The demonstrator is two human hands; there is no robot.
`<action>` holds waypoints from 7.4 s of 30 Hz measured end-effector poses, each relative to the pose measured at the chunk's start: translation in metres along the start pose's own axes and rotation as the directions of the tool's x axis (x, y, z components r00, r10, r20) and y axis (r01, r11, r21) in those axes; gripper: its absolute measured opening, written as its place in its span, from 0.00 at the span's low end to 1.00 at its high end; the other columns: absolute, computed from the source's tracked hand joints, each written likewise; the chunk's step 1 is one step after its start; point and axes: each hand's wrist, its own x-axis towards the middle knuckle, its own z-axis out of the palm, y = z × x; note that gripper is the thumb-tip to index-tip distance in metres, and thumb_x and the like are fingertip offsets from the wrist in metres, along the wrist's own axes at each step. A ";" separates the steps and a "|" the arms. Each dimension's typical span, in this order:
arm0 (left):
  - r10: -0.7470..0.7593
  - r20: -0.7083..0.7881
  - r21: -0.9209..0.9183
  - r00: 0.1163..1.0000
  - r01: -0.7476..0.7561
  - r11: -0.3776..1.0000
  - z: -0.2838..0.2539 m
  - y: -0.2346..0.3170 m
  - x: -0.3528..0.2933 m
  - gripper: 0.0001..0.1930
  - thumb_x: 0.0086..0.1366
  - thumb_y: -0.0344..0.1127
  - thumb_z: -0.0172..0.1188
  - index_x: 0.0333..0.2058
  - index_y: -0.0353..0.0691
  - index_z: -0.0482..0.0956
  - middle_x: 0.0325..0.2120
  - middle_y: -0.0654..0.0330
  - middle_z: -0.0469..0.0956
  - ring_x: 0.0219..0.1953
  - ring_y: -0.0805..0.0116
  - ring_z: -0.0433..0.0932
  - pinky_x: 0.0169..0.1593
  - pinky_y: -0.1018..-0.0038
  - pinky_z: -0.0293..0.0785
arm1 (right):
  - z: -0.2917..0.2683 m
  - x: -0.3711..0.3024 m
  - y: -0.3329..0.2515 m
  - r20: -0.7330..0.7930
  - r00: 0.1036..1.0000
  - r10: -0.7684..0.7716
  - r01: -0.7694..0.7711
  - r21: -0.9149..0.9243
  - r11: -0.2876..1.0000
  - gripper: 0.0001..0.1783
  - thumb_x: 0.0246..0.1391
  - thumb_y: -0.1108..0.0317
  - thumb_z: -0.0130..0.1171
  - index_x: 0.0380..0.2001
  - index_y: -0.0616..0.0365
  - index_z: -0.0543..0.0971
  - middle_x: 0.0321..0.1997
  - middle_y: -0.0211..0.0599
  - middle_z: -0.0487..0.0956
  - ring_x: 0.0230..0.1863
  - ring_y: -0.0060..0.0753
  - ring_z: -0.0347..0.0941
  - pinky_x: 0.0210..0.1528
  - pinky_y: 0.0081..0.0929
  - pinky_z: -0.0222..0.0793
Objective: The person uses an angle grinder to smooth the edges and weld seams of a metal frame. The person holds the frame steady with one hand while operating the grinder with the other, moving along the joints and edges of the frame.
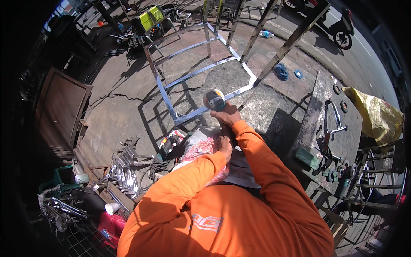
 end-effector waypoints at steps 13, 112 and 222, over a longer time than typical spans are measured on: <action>-0.200 0.639 -0.689 0.742 0.669 0.279 -0.094 0.162 0.079 0.28 0.73 0.54 0.39 0.58 0.36 0.61 0.54 0.53 0.64 0.58 0.63 0.61 0.65 0.62 0.51 | -0.087 0.050 0.073 -0.194 0.924 0.329 -0.321 0.072 0.944 0.44 0.33 0.39 0.72 0.39 0.74 0.81 0.43 0.64 0.80 0.48 0.59 0.79 0.50 0.41 0.75; -0.373 0.578 -0.798 0.726 0.598 -0.072 -0.025 0.125 0.039 0.27 0.69 0.45 0.44 0.61 0.36 0.61 0.62 0.46 0.55 0.62 0.51 0.53 0.65 0.62 0.48 | -0.064 0.010 0.003 -0.051 0.997 0.053 -0.063 -0.224 0.972 0.35 0.40 0.42 0.64 0.36 0.68 0.81 0.34 0.62 0.81 0.39 0.60 0.80 0.41 0.46 0.75; 0.825 -0.236 -0.434 0.513 -0.815 0.383 -0.282 0.362 0.327 0.51 0.49 0.64 0.72 0.58 0.25 0.65 0.48 0.47 0.76 0.54 0.58 0.75 0.57 0.64 0.70 | -0.097 0.048 0.060 -0.005 0.959 0.282 -0.278 0.153 0.948 0.46 0.35 0.35 0.67 0.41 0.73 0.80 0.44 0.65 0.80 0.50 0.58 0.77 0.52 0.43 0.72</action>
